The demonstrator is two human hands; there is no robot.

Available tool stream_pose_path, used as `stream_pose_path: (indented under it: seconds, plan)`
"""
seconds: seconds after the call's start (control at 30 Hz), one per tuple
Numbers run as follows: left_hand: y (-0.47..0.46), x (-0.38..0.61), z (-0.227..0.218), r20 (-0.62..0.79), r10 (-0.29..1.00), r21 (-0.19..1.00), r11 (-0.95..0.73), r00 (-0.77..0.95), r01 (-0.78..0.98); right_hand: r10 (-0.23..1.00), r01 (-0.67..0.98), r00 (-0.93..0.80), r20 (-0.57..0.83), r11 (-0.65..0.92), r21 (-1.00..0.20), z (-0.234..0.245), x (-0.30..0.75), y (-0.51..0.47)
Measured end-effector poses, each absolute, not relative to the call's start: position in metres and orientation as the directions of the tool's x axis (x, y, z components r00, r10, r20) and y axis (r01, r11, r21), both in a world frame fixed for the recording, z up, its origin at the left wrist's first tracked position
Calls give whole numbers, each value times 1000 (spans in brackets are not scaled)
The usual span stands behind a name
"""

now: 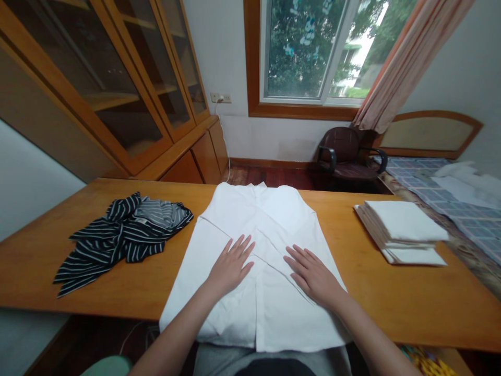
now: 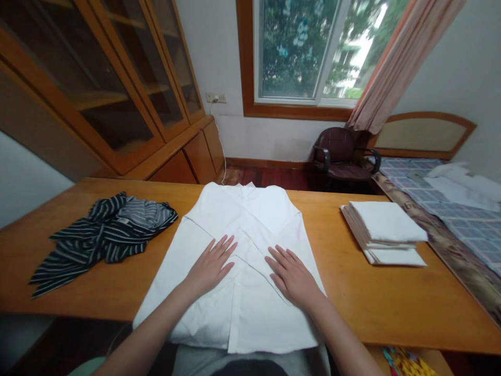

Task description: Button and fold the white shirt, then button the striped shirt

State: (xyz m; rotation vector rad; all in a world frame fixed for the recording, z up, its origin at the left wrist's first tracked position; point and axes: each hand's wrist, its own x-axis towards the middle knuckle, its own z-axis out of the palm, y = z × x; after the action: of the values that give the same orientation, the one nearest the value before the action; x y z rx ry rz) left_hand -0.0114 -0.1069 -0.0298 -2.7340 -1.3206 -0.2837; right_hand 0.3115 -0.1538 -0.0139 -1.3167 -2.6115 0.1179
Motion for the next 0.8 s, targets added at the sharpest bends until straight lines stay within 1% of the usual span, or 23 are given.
stream_pose_path:
  seconds: [0.17, 0.4, 0.5, 0.57, 0.7, 0.8]
  plan:
    - [-132, -46, -32, 199, 796, -44, -576, 572, 817, 807, 798, -574, 137, 589, -129, -16, 325, -164]
    - [-146, -77, -35, 195, 827, -36, -530, 526, 847, 830, 817, -539, 141, 556, -152, -17, 335, -165]
    - [-146, -69, -32, 199, 847, -20, -500, 494, 866, 844, 828, -511, 165, 534, -169, -11, 324, -158]
    - [-146, -55, -29, 209, 841, -4, -509, 499, 861, 840, 824, -510, 186, 539, -175, -6, 308, -153]
    - [-150, -19, -26, 227, 799, 24, -577, 557, 817, 785, 764, -582, 213, 617, -189, -2, 268, -143]
    - [-155, -5, -28, 230, 788, 18, -590, 571, 807, 751, 727, -629, 203, 660, -189, -6, 246, -141]
